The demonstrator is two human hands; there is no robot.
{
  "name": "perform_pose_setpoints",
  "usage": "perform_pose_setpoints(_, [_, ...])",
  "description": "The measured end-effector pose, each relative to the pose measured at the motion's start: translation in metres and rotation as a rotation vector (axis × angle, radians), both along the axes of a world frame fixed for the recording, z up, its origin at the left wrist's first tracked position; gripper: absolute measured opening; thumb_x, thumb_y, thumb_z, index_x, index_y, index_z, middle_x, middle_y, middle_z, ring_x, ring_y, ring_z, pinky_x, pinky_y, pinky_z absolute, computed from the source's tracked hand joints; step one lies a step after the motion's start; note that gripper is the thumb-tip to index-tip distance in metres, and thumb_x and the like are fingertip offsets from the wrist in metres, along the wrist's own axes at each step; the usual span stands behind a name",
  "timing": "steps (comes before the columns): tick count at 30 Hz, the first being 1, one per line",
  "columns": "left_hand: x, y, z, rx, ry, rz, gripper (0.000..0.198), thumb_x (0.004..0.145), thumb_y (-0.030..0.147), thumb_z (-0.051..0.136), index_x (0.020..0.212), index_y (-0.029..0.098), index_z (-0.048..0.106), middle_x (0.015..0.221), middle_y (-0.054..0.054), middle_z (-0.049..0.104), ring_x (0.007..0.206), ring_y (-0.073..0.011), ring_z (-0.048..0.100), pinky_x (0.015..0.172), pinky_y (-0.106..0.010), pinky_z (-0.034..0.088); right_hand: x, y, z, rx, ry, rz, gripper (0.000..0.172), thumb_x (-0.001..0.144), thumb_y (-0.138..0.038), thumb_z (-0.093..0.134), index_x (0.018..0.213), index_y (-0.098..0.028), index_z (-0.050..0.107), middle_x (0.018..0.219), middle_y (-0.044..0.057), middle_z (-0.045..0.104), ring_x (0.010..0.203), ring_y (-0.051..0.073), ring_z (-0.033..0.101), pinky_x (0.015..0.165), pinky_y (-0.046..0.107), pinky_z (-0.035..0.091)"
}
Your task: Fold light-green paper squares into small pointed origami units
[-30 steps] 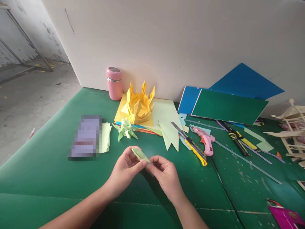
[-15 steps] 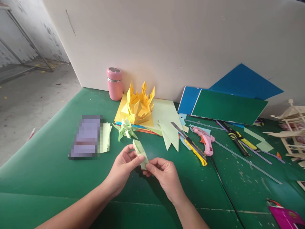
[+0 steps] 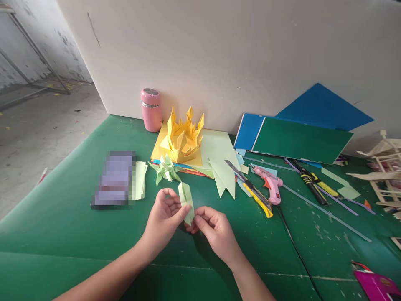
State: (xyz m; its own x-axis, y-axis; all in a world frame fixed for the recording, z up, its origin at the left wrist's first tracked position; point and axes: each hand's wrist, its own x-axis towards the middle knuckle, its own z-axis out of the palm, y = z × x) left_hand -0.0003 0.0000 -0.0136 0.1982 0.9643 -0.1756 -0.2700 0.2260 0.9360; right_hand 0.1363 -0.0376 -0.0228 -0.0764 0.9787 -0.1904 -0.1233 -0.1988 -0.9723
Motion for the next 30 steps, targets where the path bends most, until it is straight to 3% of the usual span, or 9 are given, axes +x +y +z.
perform_pose_setpoints(3, [-0.001, -0.001, -0.004, 0.078, 0.095, -0.032, 0.031, 0.070, 0.023, 0.071, 0.079, 0.022, 0.041, 0.067, 0.008, 0.053, 0.061, -0.0070, 0.055, 0.059, -0.018, 0.048, 0.002, 0.000, -0.004, 0.072, 0.014, -0.115, 0.031, 0.081, -0.046, 0.061, 0.098, -0.020, 0.063, 0.086, 0.005, 0.066, 0.075, 0.016, 0.062, 0.061, 0.025, 0.054])
perform_pose_setpoints(6, [-0.002, -0.003, -0.008, 0.109, 0.208, -0.170, 0.019, 0.076, 0.023, 0.065, 0.079, 0.020, 0.047, 0.064, 0.007, 0.049, 0.058, -0.0072, 0.050, 0.054, -0.018, 0.043, 0.004, 0.002, -0.003, 0.129, 0.029, -0.182, 0.039, 0.077, -0.040, 0.066, 0.111, -0.023, 0.056, 0.099, 0.006, 0.063, 0.086, 0.018, 0.061, 0.069, 0.028, 0.054])
perform_pose_setpoints(11, [-0.001, -0.006, -0.005, 0.170, 0.313, -0.242, 0.010, 0.079, 0.025, 0.060, 0.084, 0.020, 0.053, 0.075, 0.003, 0.056, 0.063, -0.0096, 0.052, 0.059, -0.022, 0.045, 0.005, 0.003, 0.001, 0.142, 0.032, -0.179, 0.038, 0.077, -0.032, 0.066, 0.112, -0.024, 0.054, 0.086, 0.002, 0.061, 0.078, 0.015, 0.059, 0.071, 0.027, 0.052])
perform_pose_setpoints(17, [0.000, -0.006, -0.004, 0.066, 0.177, -0.249, 0.018, 0.076, 0.029, 0.064, 0.086, 0.021, 0.052, 0.078, 0.002, 0.060, 0.068, -0.0126, 0.062, 0.060, -0.024, 0.049, 0.004, 0.002, 0.002, 0.110, 0.093, -0.162, 0.036, 0.077, -0.030, 0.065, 0.111, -0.025, 0.055, 0.080, -0.001, 0.055, 0.068, 0.011, 0.053, 0.060, 0.022, 0.049])
perform_pose_setpoints(22, [-0.001, -0.005, -0.005, 0.016, 0.227, -0.274, 0.018, 0.074, 0.030, 0.066, 0.086, 0.019, 0.057, 0.067, 0.002, 0.064, 0.064, -0.0147, 0.065, 0.058, -0.024, 0.049, 0.006, 0.002, 0.000, 0.119, 0.114, -0.182, 0.028, 0.079, -0.035, 0.065, 0.103, -0.025, 0.057, 0.078, -0.002, 0.054, 0.060, 0.010, 0.051, 0.055, 0.022, 0.048])
perform_pose_setpoints(30, [-0.001, -0.003, 0.004, -0.050, 0.117, -0.247, 0.025, 0.072, 0.039, 0.068, 0.081, 0.017, 0.061, 0.069, -0.001, 0.069, 0.068, -0.0153, 0.066, 0.067, -0.026, 0.053, 0.006, 0.002, 0.000, 0.128, 0.100, -0.163, 0.030, 0.082, -0.036, 0.062, 0.109, -0.026, 0.052, 0.080, -0.003, 0.056, 0.064, 0.010, 0.056, 0.064, 0.024, 0.052])
